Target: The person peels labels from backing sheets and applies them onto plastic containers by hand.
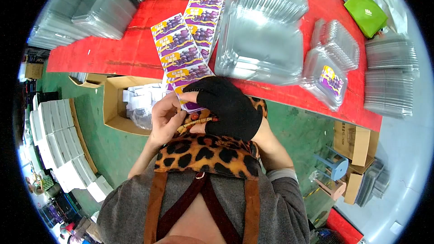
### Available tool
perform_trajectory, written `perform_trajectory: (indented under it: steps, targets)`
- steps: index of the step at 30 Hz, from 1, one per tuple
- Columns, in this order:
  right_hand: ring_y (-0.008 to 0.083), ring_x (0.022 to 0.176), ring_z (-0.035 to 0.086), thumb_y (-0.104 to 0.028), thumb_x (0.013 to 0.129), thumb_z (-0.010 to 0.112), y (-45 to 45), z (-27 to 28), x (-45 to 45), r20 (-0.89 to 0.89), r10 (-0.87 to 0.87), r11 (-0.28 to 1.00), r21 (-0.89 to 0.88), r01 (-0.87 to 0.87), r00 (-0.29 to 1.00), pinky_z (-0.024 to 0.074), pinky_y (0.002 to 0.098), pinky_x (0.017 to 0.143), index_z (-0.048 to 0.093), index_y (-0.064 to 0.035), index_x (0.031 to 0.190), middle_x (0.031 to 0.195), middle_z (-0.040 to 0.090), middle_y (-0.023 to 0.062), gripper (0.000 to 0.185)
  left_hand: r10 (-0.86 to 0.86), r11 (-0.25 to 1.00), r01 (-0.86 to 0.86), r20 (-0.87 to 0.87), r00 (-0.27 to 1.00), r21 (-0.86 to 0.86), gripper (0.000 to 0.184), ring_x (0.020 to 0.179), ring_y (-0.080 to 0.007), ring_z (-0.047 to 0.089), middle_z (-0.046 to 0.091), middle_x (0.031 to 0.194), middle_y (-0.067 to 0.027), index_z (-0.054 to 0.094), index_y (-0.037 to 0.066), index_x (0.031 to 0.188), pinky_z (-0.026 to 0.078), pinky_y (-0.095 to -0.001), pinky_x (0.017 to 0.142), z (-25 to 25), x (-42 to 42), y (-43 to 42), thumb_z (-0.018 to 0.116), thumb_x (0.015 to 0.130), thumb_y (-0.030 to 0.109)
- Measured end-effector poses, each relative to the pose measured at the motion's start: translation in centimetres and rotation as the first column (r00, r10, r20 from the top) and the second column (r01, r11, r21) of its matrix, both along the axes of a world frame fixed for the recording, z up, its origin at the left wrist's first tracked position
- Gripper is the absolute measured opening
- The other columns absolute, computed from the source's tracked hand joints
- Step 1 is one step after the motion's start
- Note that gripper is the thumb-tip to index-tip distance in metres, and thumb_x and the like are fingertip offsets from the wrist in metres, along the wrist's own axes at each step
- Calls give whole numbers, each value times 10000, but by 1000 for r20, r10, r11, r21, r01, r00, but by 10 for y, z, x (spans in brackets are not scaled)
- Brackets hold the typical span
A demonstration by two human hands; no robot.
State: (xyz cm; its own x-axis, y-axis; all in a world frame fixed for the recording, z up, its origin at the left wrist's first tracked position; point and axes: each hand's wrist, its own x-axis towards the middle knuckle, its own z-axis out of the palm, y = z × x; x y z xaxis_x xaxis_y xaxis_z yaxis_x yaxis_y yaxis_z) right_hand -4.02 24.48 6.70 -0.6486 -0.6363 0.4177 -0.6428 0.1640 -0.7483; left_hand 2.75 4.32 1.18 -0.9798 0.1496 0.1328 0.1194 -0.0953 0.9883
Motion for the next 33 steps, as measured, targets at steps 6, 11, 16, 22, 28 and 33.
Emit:
perform_trajectory:
  steps: [6, 11, 16, 22, 28, 33]
  targets:
    - [270, 939, 666, -97, 689, 746, 21, -14, 0, -352, -91, 981, 132, 145, 932, 513, 386, 799, 719, -96, 1024, 997, 705, 90, 336, -35, 938, -35, 195, 980, 344, 99, 937, -194, 564, 623, 1030, -98, 628, -4, 947, 427, -342, 863, 1, -1, 6, 592, 905, 78]
    - [261, 910, 670, -81, 658, 739, 30, -21, 7, -424, -161, 983, 13, 184, 891, 515, 389, 777, 746, -111, 975, 979, 716, 61, 319, -267, 752, -151, 506, 820, 642, 255, 810, -155, 556, 620, 899, -71, 611, 17, 1001, 430, -304, 736, 3, -9, 3, 499, 1013, 246]
    - [268, 926, 663, -124, 629, 820, 31, -18, 6, -349, -145, 984, 48, 172, 926, 510, 391, 799, 728, -111, 1027, 993, 710, 51, 409, -152, 789, -190, 484, 862, 584, 175, 749, -117, 601, 672, 886, -68, 636, -20, 972, 478, -262, 688, 3, -4, 7, 547, 1008, 127]
    - [270, 926, 646, -147, 626, 871, 22, 9, 22, -346, -255, 960, 21, 279, 903, 504, 389, 794, 699, -101, 1056, 997, 690, 64, 465, 185, 965, -205, 132, 974, 160, 193, 886, -94, 637, 695, 1035, -68, 644, -53, 1133, 520, -246, 780, 27, 1, 30, 624, 954, 15]
    - [284, 854, 647, -82, 702, 813, 7, 7, 19, -413, -324, 933, 11, 360, 851, 502, 404, 777, 676, -57, 1024, 961, 682, 84, 351, 204, 936, -260, 235, 950, 239, 200, 917, -98, 637, 689, 1059, -69, 638, -49, 1144, 521, -249, 800, 32, -1, 39, 620, 949, -4]
    - [271, 832, 652, -24, 710, 797, 5, 12, 22, -381, -347, 921, 35, 388, 857, 512, 369, 729, 697, -51, 1018, 943, 703, 76, 324, 207, 909, -270, 216, 954, 319, 221, 940, -108, 636, 681, 1080, -76, 624, -49, 1163, 523, -258, 823, 30, 2, 41, 620, 946, -10]
